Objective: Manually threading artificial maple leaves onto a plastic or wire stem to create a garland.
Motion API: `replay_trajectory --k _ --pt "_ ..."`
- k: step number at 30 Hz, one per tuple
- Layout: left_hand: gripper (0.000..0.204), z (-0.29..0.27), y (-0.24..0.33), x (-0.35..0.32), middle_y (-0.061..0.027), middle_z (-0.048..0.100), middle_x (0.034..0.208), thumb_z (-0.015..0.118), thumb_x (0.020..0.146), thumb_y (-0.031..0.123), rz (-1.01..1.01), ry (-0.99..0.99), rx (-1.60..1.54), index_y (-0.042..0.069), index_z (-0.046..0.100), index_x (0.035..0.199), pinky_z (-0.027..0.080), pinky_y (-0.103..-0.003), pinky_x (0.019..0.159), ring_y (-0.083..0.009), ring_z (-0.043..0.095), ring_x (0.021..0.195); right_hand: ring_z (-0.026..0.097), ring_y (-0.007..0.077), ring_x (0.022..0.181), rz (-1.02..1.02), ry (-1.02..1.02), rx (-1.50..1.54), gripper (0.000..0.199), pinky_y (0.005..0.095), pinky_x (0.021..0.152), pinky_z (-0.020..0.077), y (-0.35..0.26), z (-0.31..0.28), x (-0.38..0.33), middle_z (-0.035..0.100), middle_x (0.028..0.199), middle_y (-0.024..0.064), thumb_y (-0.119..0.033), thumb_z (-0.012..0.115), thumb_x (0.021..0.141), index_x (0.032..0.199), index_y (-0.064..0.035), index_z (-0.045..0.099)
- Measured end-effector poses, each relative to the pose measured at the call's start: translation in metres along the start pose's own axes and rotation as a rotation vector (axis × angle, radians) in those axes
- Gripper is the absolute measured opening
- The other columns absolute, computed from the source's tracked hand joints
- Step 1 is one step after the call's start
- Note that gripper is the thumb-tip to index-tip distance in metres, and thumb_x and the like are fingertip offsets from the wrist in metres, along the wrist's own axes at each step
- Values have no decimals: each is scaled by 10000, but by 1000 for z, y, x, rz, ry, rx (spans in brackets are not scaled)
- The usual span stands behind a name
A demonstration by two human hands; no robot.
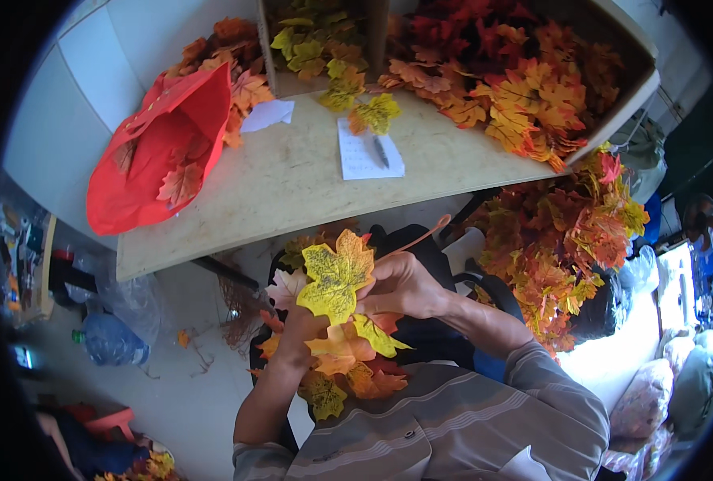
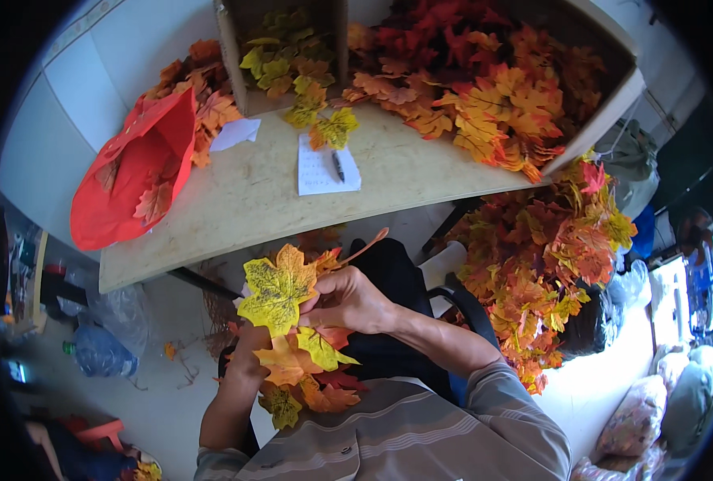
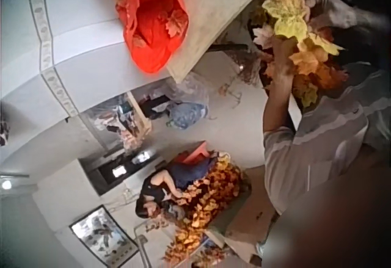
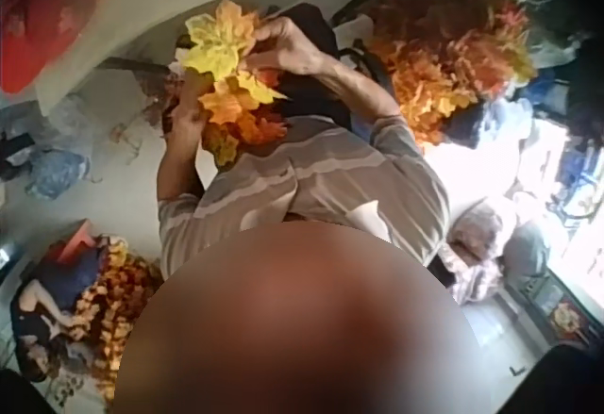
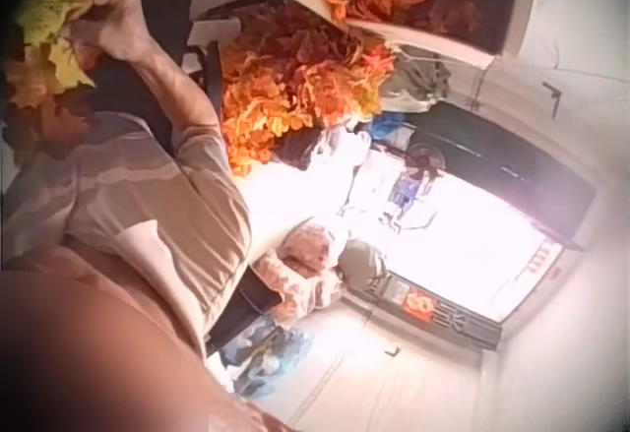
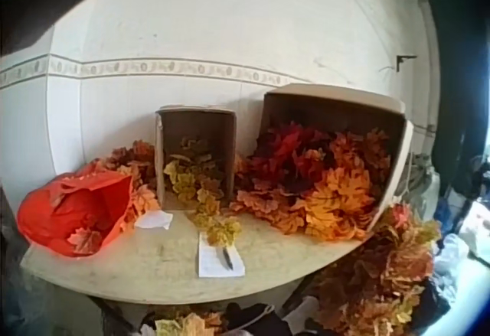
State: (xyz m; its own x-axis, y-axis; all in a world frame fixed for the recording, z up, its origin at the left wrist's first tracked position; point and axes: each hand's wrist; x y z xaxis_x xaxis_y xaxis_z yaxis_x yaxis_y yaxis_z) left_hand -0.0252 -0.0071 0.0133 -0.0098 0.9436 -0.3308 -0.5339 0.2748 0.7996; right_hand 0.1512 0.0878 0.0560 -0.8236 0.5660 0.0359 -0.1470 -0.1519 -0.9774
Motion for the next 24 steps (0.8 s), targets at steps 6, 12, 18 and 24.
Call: replay_trajectory --k 6,12,18,24 --pt "377 1 -2 5 -116 609 1167 592 854 170 123 -117 -132 -26 569 1176 493 -320 865 -197 610 1025 617 67 782 -75 40 -228 88 218 721 503 14 -9 7 694 872 36 29 703 806 891 19 686" --pt "249 -10 -7 9 -89 676 985 602 876 93 196 -40 -60 -26 625 1093 538 -268 725 -127 653 837 604 63 802 -184 -166 -365 105 221 699 490 13 -21 14 688 860 39 21 702 804 907 25 681" --pt "198 -15 5 8 -75 693 907 682 824 51 389 -182 292 -41 661 998 527 -241 659 -105 649 769 626 119 777 -152 -203 -338 148 256 642 498 13 -13 18 681 866 77 -14 724 777 914 25 682" --pt "140 -11 1 9 -85 677 886 614 855 14 553 -126 61 -48 618 980 540 -250 685 -120 648 749 557 271 635 -655 -81 -1007 156 354 514 454 28 -9 8 560 762 98 -102 737 713 825 -27 658"
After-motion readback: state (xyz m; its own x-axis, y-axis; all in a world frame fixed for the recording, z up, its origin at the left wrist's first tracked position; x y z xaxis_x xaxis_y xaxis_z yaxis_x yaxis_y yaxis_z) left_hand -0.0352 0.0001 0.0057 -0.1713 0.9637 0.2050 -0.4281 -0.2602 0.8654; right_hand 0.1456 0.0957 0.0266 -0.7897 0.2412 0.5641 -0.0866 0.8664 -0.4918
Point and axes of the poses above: each hand's wrist, its own x-axis towards the middle knuckle, its own z-axis out of the palm, y = z × x
